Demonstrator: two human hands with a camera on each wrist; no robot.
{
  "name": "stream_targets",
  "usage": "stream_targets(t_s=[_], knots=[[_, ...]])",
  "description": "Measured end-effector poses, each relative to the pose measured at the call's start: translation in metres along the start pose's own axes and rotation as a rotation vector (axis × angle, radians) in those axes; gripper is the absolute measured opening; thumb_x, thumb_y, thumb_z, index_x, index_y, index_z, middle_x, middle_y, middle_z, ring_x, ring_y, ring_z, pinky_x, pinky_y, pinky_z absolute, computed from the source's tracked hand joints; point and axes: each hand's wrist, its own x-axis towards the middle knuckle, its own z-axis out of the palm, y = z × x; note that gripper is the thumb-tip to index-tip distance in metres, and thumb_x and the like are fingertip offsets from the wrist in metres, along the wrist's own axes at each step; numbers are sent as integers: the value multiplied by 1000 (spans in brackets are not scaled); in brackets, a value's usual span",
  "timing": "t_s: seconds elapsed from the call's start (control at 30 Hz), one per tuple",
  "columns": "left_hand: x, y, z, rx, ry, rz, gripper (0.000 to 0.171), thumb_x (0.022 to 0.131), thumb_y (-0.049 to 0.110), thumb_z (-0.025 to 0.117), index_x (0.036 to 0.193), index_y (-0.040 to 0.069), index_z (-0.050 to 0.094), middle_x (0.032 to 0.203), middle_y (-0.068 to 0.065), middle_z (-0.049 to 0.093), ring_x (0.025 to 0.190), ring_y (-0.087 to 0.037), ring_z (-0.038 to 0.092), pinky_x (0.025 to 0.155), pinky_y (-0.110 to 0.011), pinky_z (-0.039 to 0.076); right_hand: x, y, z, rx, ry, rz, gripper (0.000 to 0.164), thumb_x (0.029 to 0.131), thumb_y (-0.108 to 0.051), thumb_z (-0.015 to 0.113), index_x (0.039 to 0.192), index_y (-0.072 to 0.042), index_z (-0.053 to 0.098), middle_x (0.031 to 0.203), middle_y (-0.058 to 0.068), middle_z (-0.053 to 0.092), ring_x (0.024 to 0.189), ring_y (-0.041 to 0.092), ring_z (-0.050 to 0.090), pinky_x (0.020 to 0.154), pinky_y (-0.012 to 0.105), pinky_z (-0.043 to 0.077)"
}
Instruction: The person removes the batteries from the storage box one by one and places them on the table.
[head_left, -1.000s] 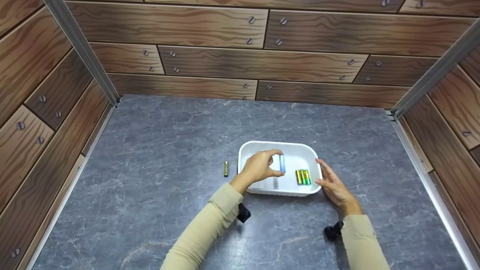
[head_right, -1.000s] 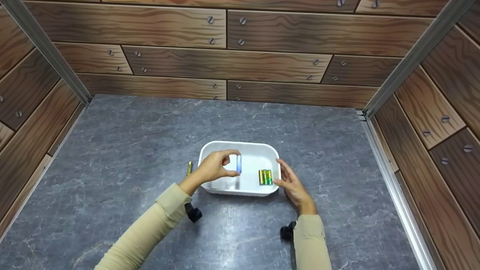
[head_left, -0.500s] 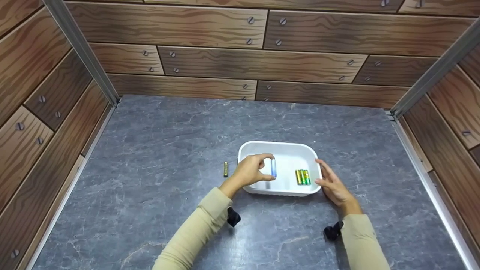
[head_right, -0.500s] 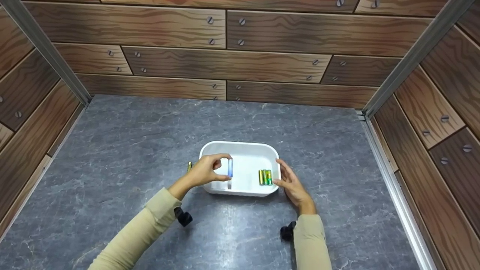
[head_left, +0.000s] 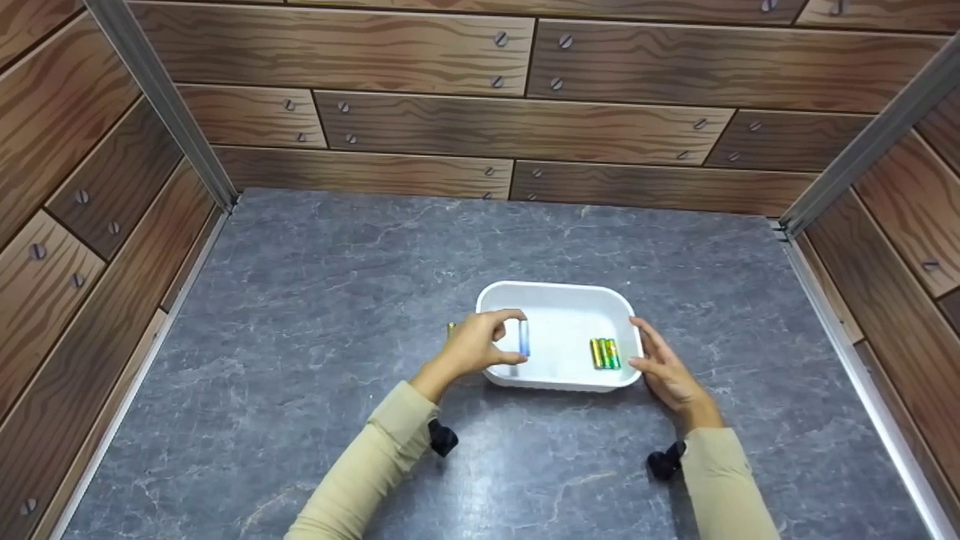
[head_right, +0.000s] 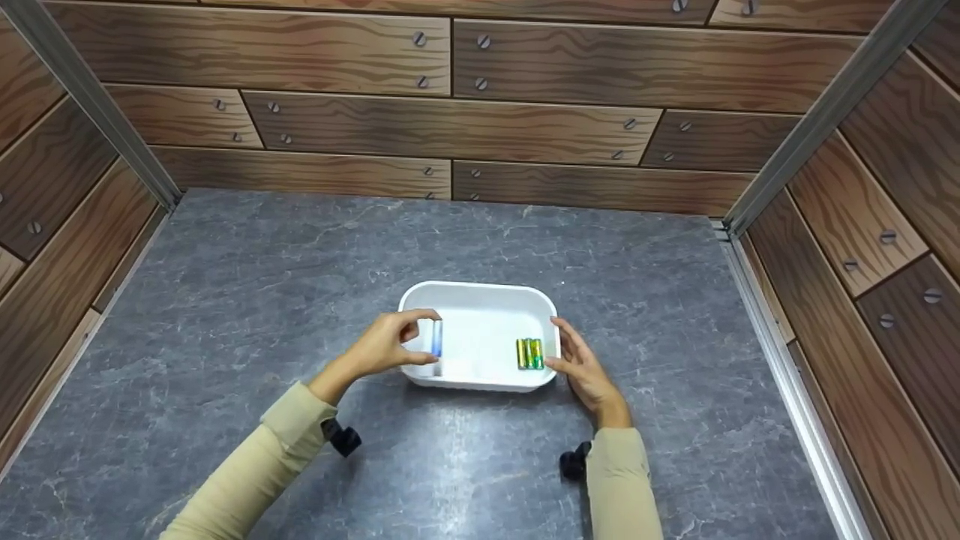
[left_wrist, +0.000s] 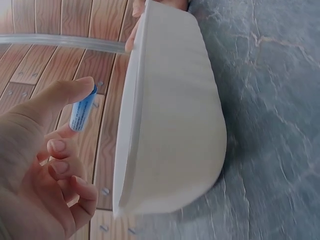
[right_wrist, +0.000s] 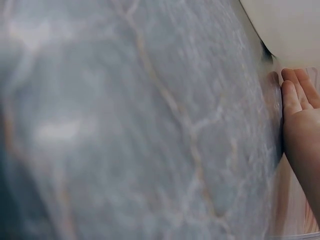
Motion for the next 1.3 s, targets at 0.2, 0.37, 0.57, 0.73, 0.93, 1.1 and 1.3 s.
stream_targets(t_s=[0.2, 0.37, 0.57, 0.73, 0.93, 1.1, 1.3], knots=[[-8, -11, -8, -64, 25, 9, 52, 73, 21, 83, 120, 10, 63, 64, 5, 34, 58, -8, 29, 56, -19, 25, 0, 0, 1, -7, 17, 10, 66, 86, 10, 54, 144, -16, 36, 136, -21, 44, 122, -12, 46, 100, 9, 38], [-14, -22, -17, -116, 31, 1, 52, 73, 18, 82, 121, 8, 63, 66, 2, 38, 58, -7, 31, 57, -19, 27, 1, -2, 2, -23, 23, 36, 69, 87, 10, 53, 147, -14, 31, 155, 0, 23, 123, -14, 43, 101, 8, 37], [-21, -33, -26, -137, 27, 0, 53, 73, 16, 82, 121, 5, 62, 65, 4, 32, 59, -8, 29, 58, -20, 27, 1, -3, 2, -37, 26, 57, 70, 86, 12, 51, 147, -15, 30, 158, 10, 12, 122, -14, 43, 99, 9, 38], [-25, -41, -34, -148, 5, -50, 53, 74, 17, 82, 123, 8, 62, 64, 2, 36, 59, -8, 31, 58, -19, 28, 1, -3, 2, -32, 23, 50, 69, 87, 12, 51, 147, -15, 30, 154, 2, 22, 123, -12, 45, 99, 9, 39], [-28, -53, -39, -162, 4, -62, 54, 74, 14, 82, 124, 7, 62, 64, 3, 36, 60, -8, 32, 60, -19, 29, 1, -2, 1, -18, 14, 35, 68, 87, 11, 52, 146, -16, 32, 156, -1, 25, 123, -12, 45, 100, 9, 38], [-32, -59, -43, -159, 0, -81, 54, 73, 14, 82, 123, 7, 62, 65, 5, 36, 61, -9, 33, 59, -19, 30, 1, 0, 1, -13, 18, 21, 68, 87, 12, 52, 146, -16, 33, 136, -21, 45, 123, -10, 46, 100, 10, 39], [-35, -67, -45, -138, -1, -89, 55, 74, 12, 80, 126, 5, 61, 66, 2, 36, 62, -9, 33, 59, -19, 29, 1, 0, 1, -11, 18, 20, 68, 87, 11, 53, 146, -15, 33, 136, -21, 46, 123, -9, 47, 100, 10, 39]])
